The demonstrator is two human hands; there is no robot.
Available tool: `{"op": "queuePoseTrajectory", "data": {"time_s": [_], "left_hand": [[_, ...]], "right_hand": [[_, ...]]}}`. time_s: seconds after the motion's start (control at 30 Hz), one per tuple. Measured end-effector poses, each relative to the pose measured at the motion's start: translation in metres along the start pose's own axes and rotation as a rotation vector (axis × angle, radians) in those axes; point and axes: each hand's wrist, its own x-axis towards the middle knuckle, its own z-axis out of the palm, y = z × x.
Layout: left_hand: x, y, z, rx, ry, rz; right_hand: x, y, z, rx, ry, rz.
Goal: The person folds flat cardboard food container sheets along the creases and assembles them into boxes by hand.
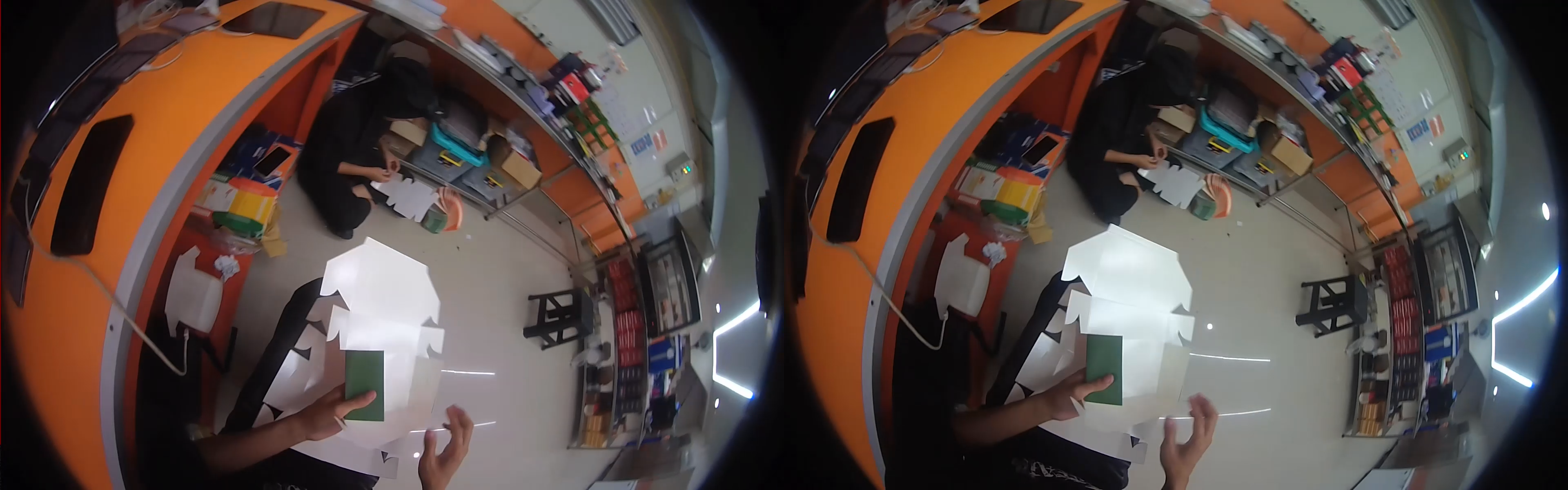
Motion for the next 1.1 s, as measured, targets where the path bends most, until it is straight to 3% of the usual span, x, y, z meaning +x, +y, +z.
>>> {"op": "queuePoseTrajectory", "data": {"time_s": [0.07, 0.13, 0.27, 0.33, 0.4, 0.57, 0.7, 0.73, 0.8, 0.87, 0.93, 0.97, 1.1], "left_hand": [[0.002, -0.009, -0.007, 0.012, 0.008, 0.094], [-0.002, -0.009, -0.004, -0.017, 0.039, 0.050], [0.015, -0.027, -0.019, -0.033, 0.065, 0.074], [0.014, -0.034, -0.026, 0.119, 0.089, 0.092], [0.003, -0.018, -0.014, 0.028, 0.128, 0.162], [0.006, -0.022, -0.025, 0.024, 0.065, 0.231], [0.014, -0.037, -0.042, 0.116, 0.017, 0.173], [0.015, -0.042, -0.043, 0.129, -0.024, 0.161], [0.011, -0.046, -0.044, 0.083, 0.005, 0.258], [0.005, -0.039, -0.046, 0.258, -0.068, 0.252], [0.002, -0.034, -0.045, 0.195, -0.130, 0.190], [0.001, -0.037, -0.045, 0.057, -0.103, 0.112], [-0.003, -0.038, -0.046, -0.091, -0.213, 0.111]], "right_hand": [[-0.004, -0.019, -0.021, 0.230, -0.518, -0.129], [-0.008, -0.050, -0.019, 0.035, -0.744, -0.418], [-0.018, -0.041, 0.007, -0.122, -0.670, -0.460], [-0.023, -0.036, 0.013, -0.115, -0.573, -0.355], [-0.021, -0.050, 0.019, -0.007, -0.545, -0.188], [-0.023, -0.042, 0.026, -0.027, -0.512, -0.101], [-0.029, -0.046, 0.030, 0.083, -0.447, 0.273], [-0.029, -0.044, 0.030, 0.025, -0.448, 0.201], [-0.030, -0.050, 0.028, 0.107, -0.463, 0.311], [-0.033, -0.046, 0.019, 0.245, -0.581, 0.482], [-0.031, -0.038, 0.009, 0.285, -0.737, 0.485], [-0.036, -0.035, 0.002, 0.302, -0.738, 0.436], [-0.022, -0.064, 0.000, 0.255, -0.744, 0.239]]}}
